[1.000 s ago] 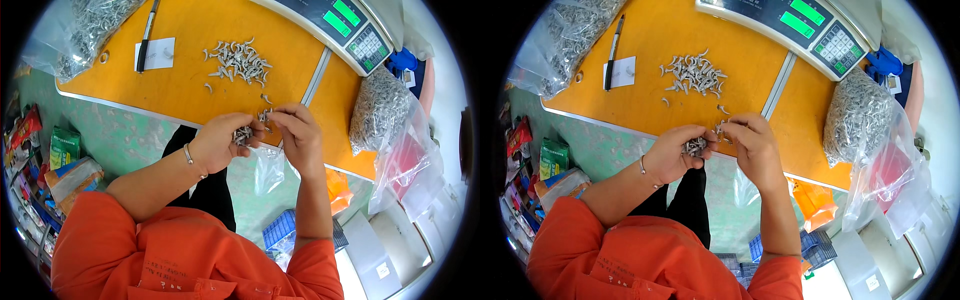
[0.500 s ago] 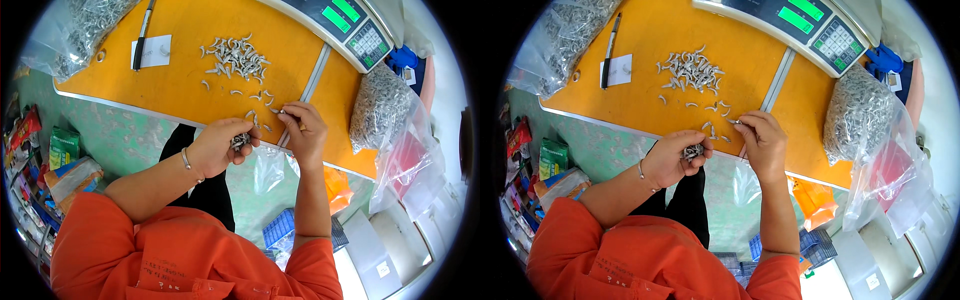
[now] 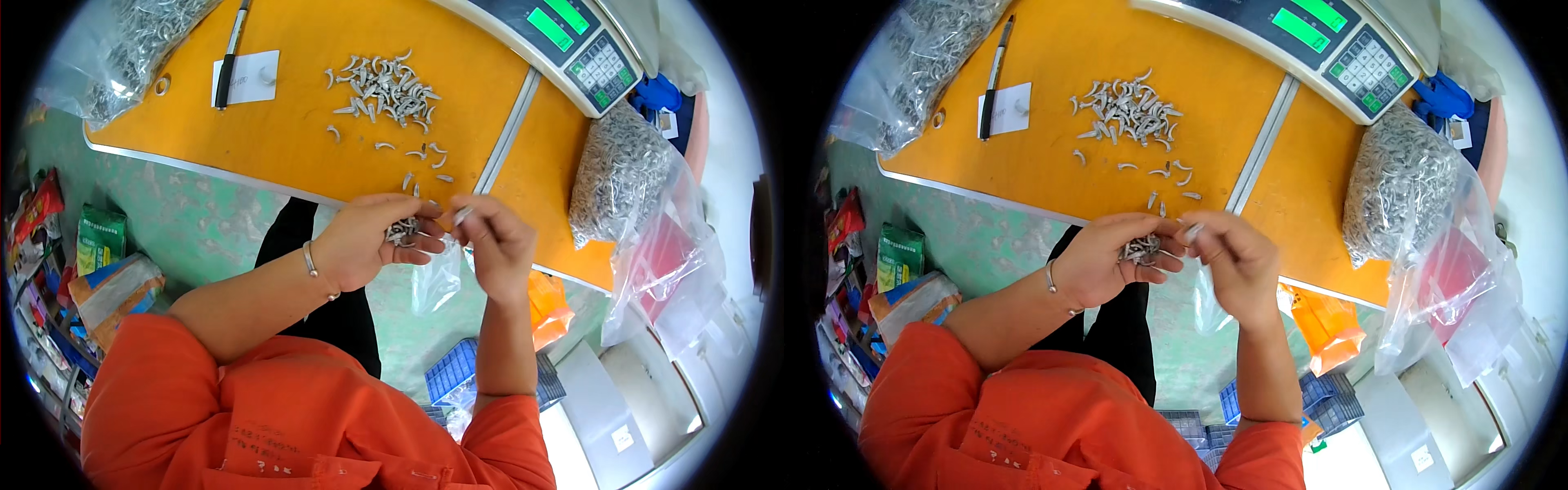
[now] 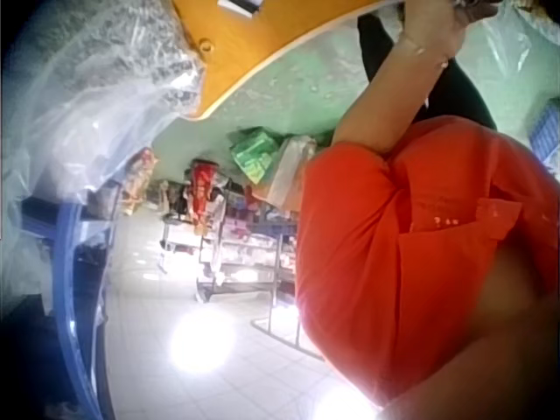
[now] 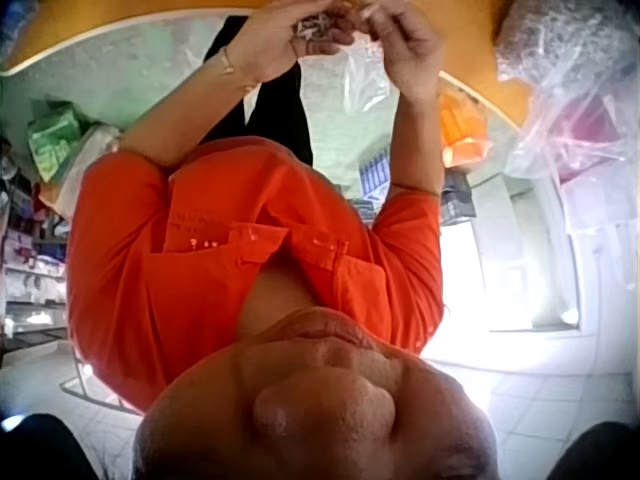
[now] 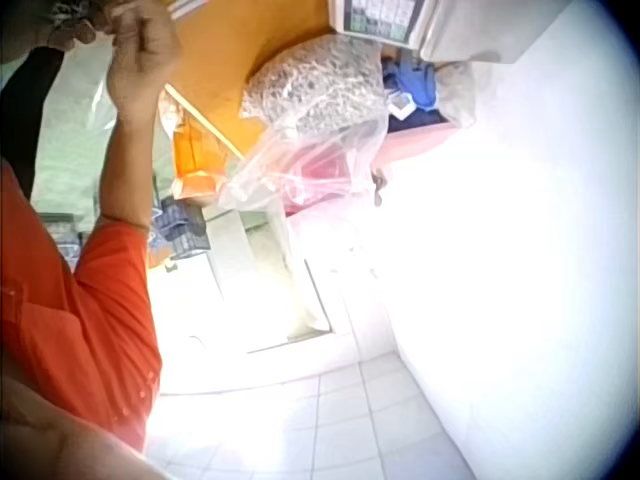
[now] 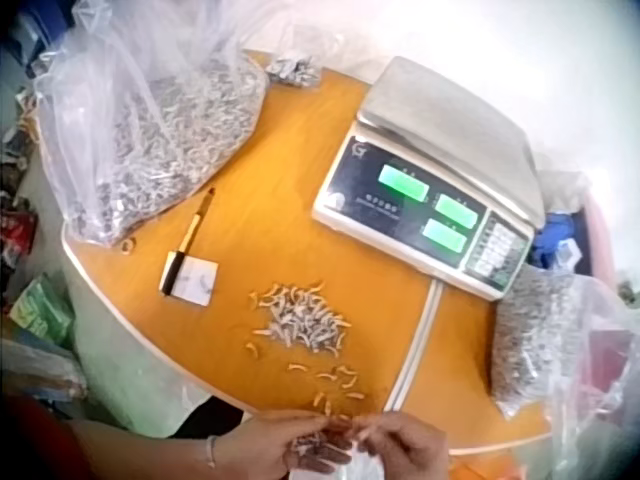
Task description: The person places a plastic bag containing metal parts onto a digital scale, writes on a small card, and then sorts through small metal parts by hand on a table, occasionally placing them onto the scale to check their weight.
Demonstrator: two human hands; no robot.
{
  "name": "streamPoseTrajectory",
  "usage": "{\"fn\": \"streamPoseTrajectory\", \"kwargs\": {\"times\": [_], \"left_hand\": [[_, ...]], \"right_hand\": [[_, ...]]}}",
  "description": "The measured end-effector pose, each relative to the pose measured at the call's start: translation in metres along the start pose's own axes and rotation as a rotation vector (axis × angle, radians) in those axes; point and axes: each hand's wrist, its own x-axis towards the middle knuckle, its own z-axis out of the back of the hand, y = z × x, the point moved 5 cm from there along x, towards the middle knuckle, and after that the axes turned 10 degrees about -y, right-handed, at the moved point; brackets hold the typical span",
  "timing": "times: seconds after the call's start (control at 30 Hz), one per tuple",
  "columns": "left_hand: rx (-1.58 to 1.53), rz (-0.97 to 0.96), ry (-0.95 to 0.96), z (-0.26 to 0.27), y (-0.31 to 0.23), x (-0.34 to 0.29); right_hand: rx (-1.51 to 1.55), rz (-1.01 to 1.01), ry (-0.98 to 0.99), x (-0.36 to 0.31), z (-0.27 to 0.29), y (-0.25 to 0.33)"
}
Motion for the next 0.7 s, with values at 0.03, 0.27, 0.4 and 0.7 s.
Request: {"fn": "streamPoseTrajectory", "kwargs": {"times": [0.03,0.27,0.4,0.7], "left_hand": [[-0.035,0.004,0.003,-0.002,-0.001,-0.001],[0.041,-0.012,0.059,0.008,0.002,0.005],[0.053,0.007,0.044,0.012,0.005,0.002],[0.024,-0.002,0.011,0.022,0.002,-0.002]], "right_hand": [[-0.209,0.215,0.152,-0.003,-0.012,0.011],[-0.688,0.577,-0.055,0.025,-0.023,0.000],[-0.815,0.645,-0.136,0.025,-0.017,-0.004],[-0.478,0.342,0.049,0.001,-0.024,0.003]]}}
